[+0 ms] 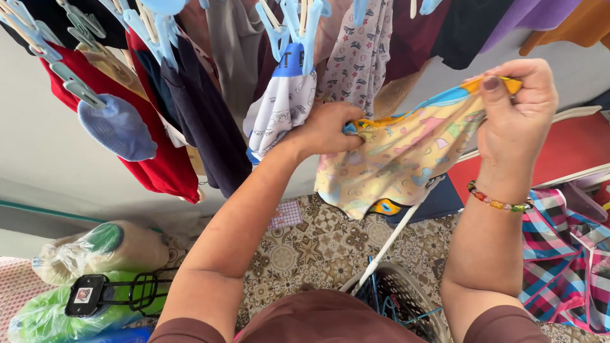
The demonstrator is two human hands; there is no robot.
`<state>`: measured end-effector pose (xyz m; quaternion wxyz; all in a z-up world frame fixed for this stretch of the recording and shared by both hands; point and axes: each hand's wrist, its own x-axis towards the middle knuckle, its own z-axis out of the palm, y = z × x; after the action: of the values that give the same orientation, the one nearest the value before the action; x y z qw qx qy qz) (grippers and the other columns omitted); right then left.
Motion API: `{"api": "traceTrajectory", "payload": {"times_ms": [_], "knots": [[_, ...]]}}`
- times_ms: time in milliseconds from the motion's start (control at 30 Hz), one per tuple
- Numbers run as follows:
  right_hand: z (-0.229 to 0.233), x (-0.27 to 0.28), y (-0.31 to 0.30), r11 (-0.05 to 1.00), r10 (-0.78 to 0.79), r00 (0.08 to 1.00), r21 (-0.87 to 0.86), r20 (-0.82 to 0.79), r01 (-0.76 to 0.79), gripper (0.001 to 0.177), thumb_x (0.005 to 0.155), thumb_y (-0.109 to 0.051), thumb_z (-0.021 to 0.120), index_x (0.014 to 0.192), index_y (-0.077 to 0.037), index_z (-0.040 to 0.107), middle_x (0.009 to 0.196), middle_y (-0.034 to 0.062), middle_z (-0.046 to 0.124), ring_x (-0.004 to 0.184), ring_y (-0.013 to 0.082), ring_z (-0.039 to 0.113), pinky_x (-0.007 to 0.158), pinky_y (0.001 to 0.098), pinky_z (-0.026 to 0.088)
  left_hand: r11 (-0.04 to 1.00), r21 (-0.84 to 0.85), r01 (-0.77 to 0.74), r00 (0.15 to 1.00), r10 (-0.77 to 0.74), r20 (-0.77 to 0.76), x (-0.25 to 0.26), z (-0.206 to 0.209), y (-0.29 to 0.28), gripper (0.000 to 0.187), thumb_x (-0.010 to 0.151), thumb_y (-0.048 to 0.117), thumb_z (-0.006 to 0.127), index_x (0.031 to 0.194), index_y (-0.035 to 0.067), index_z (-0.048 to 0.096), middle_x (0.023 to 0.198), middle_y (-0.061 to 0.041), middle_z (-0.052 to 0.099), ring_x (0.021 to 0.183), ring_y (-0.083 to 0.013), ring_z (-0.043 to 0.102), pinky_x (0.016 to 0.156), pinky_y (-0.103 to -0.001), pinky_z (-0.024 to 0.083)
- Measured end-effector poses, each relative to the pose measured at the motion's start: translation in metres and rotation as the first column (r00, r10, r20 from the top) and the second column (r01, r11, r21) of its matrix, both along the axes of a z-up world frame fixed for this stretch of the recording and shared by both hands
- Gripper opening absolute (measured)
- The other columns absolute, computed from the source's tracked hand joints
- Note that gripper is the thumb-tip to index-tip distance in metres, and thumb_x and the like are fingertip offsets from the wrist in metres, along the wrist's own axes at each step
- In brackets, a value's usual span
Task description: The person takes various items of clothing from a laundry basket and hangs them on a clothes drying rack using clothespins. The items include shirts, pants, and socks, which are clipped onto the rack one by one.
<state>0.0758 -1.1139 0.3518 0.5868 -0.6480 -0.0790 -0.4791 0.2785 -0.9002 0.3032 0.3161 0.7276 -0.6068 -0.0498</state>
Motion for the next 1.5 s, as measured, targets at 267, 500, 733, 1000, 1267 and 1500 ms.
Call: {"api": "traceTrajectory", "payload": {"times_ms": [267,500,733,1000,1267,1500], "knots": [[0.009,-0.005,-0.028,0.993,-0.111,0.993,-0.023,0.024,0.112,0.017,0.107,-0.004,0.076,0.109,-0.005,0.059,0.102,0.003,0.065,0.096,0.0117,0.065,0.09,0.0215,0.054,0.932,-0.36,0.044,0.471,-0.337,-0.815,0.001,-0.02,-0.039,0.03,0.106,0.03,0.062,0.11,0.001,0.062,0.091,0.002,0.065,0.085,-0.0051,0.06,0.072,-0.029,0.054],[-0.028,0.008,-0.068,0.999,-0.015,0.992,0.029,-0.127,0.019,0.012,0.111,0.006,0.073,0.116,0.001,0.063,0.106,0.0065,0.067,0.095,0.0105,0.064,0.09,0.0213,0.053,0.961,-0.271,-0.057,0.717,-0.15,-0.681,0.001,0.027,-0.049,0.024,0.101,0.031,0.056,0.112,0.012,0.066,0.082,0.004,0.062,0.067,-0.0064,0.054,0.052,-0.028,0.043],[-0.004,0.059,-0.052,0.99,-0.075,0.932,-0.14,-0.356,0.026,0.026,0.104,0.005,0.063,0.129,-0.001,0.062,0.118,0.0046,0.068,0.101,0.0124,0.07,0.083,0.0239,0.057,0.87,-0.492,0.021,0.953,-0.167,-0.253,0.023,0.04,-0.101,0.018,0.096,0.019,0.06,0.108,0.006,0.067,0.09,-0.009,0.073,0.086,-0.0192,0.07,0.078,-0.035,0.056],[0.059,0.141,-0.054,0.978,-0.022,0.991,-0.207,-0.134,-0.007,0.021,0.11,0.004,0.07,0.127,0.004,0.059,0.111,0.0074,0.068,0.086,0.0119,0.064,0.073,0.0237,0.052,0.89,-0.455,0.023,0.992,-0.076,-0.099,0.054,0.065,-0.124,0.018,0.093,0.015,0.064,0.107,0.005,0.069,0.094,-0.013,0.077,0.089,-0.0264,0.074,0.082,-0.037,0.056],[0.064,0.153,-0.052,0.915,0.379,0.924,0.168,-0.046,-0.367,0.01,0.112,0.005,0.057,0.112,0.001,0.066,0.104,0.0129,0.071,0.092,0.0217,0.072,0.077,0.0336,0.062,0.817,-0.566,-0.11,0.992,0.054,-0.116,0.059,0.078,-0.133,0.019,0.094,0.013,0.061,0.11,0.004,0.065,0.099,-0.015,0.077,0.098,-0.0331,0.074,0.085,-0.041,0.055],[0.061,0.146,-0.048,0.838,0.464,0.886,0.308,0.031,-0.45,0.011,0.117,0.013,0.055,0.114,0.006,0.063,0.108,0.0173,0.068,0.095,0.0257,0.069,0.085,0.0386,0.062,0.725,-0.613,-0.314,0.949,0.216,-0.231,0.06,0.08,-0.145,0.02,0.096,0.019,0.054,0.111,0.008,0.063,0.096,-0.012,0.076,0.094,-0.03,0.074,0.084,-0.041,0.055]]}}
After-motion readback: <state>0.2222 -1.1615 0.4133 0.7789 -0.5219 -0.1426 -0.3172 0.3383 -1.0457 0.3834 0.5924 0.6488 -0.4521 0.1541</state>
